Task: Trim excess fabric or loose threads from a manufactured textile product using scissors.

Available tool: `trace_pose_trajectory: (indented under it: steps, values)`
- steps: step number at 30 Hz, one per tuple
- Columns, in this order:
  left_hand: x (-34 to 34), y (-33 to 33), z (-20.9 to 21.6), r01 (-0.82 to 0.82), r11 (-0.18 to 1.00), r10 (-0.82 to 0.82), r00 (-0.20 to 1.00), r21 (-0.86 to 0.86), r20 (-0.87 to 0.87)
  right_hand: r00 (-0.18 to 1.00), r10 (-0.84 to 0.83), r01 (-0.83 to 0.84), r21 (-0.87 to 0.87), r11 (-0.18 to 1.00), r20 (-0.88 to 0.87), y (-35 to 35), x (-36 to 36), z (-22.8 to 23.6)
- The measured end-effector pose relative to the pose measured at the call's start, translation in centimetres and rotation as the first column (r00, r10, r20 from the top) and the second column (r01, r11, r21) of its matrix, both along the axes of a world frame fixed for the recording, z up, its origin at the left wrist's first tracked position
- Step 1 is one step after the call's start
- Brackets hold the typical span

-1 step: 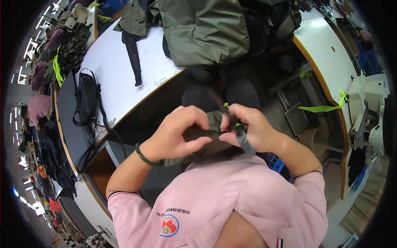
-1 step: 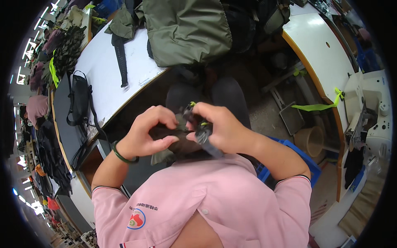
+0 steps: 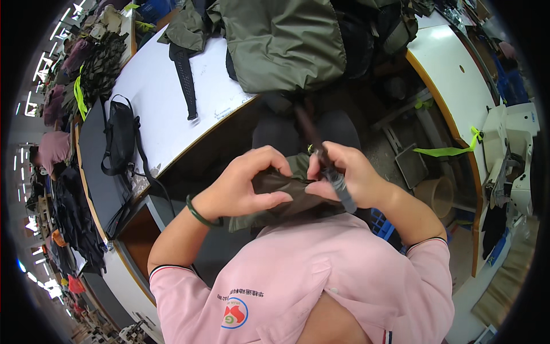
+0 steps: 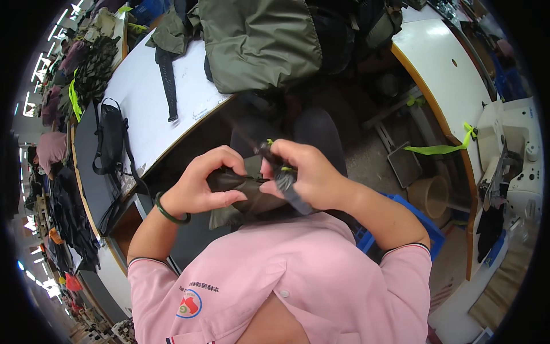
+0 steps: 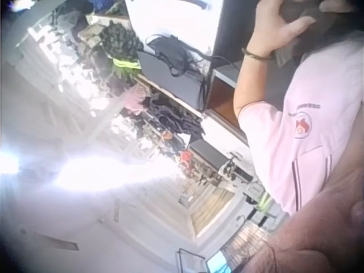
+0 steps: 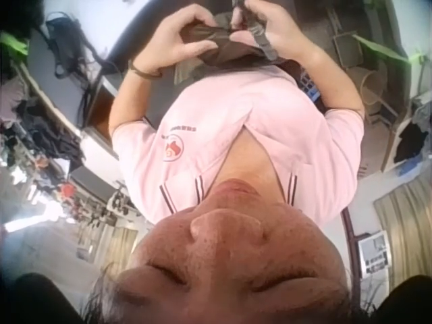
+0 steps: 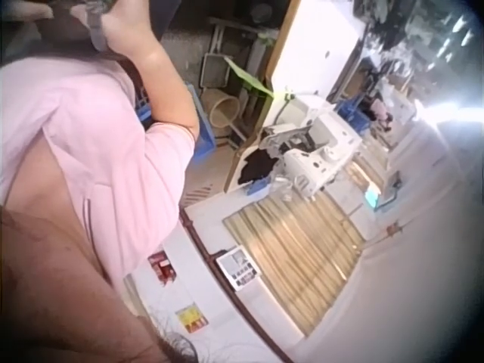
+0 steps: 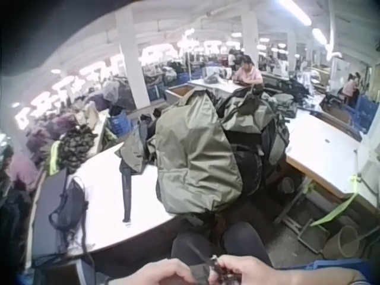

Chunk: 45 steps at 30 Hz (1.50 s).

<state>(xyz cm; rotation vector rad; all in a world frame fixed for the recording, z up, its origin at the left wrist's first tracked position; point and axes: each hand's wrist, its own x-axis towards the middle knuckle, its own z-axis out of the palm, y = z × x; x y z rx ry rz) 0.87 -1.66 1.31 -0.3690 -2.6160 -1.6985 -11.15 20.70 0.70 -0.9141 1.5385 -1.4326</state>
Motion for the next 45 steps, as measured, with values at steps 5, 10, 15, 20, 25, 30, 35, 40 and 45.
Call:
trace_pose_trajectory:
  steps: [5, 10, 15, 20, 25, 30, 35, 40, 45]
  values:
    - [-0.7, 0.0, -1.6, -0.156, 0.840, -0.212, 0.788, 0.520, 0.578, 0.993, -0.018, 0.013, 0.039, 0.999, 0.114, 0.0, -0.8, -0.3]
    - [-0.5, 0.5, -2.1, -0.398, 0.669, -0.268, 0.659, 0.628, 0.703, 0.993, -0.115, 0.119, 0.101, 0.988, -0.041, 2.6, -2.2, -0.1]
    - [-0.1, 0.3, -2.4, -0.445, 0.628, -0.257, 0.655, 0.638, 0.710, 0.740, 0.128, 0.102, 0.298, 0.949, -0.660, 5.6, -4.0, 0.9]
    - [-0.2, 0.7, -1.9, -0.509, 0.592, -0.229, 0.636, 0.624, 0.737, 0.724, 0.202, 0.065, 0.356, 0.932, -0.660, 6.4, -3.6, 0.6]
    - [0.1, 0.8, -2.3, -0.493, 0.590, -0.251, 0.640, 0.639, 0.726, 0.708, 0.190, 0.052, 0.317, 0.947, -0.681, 6.0, -3.2, 0.1]
    - [0.2, 0.9, -2.1, -0.483, 0.583, -0.261, 0.651, 0.653, 0.713, 0.694, 0.222, 0.031, 0.336, 0.942, -0.685, 5.9, -3.2, 0.0]
    - [0.2, 0.8, -2.0, -0.472, 0.604, -0.252, 0.652, 0.643, 0.715, 0.664, 0.221, 0.039, 0.328, 0.944, -0.714, 6.0, -3.2, -0.2]
    - [0.2, 0.9, -1.6, -0.469, 0.598, -0.267, 0.648, 0.650, 0.713, 0.622, 0.190, 0.061, 0.289, 0.955, -0.760, 6.3, -3.5, -0.5]
    - [-0.1, 1.2, -1.7, -0.476, 0.604, -0.258, 0.643, 0.640, 0.721, 0.636, 0.195, 0.052, 0.293, 0.955, -0.747, 5.7, -3.5, 1.0]
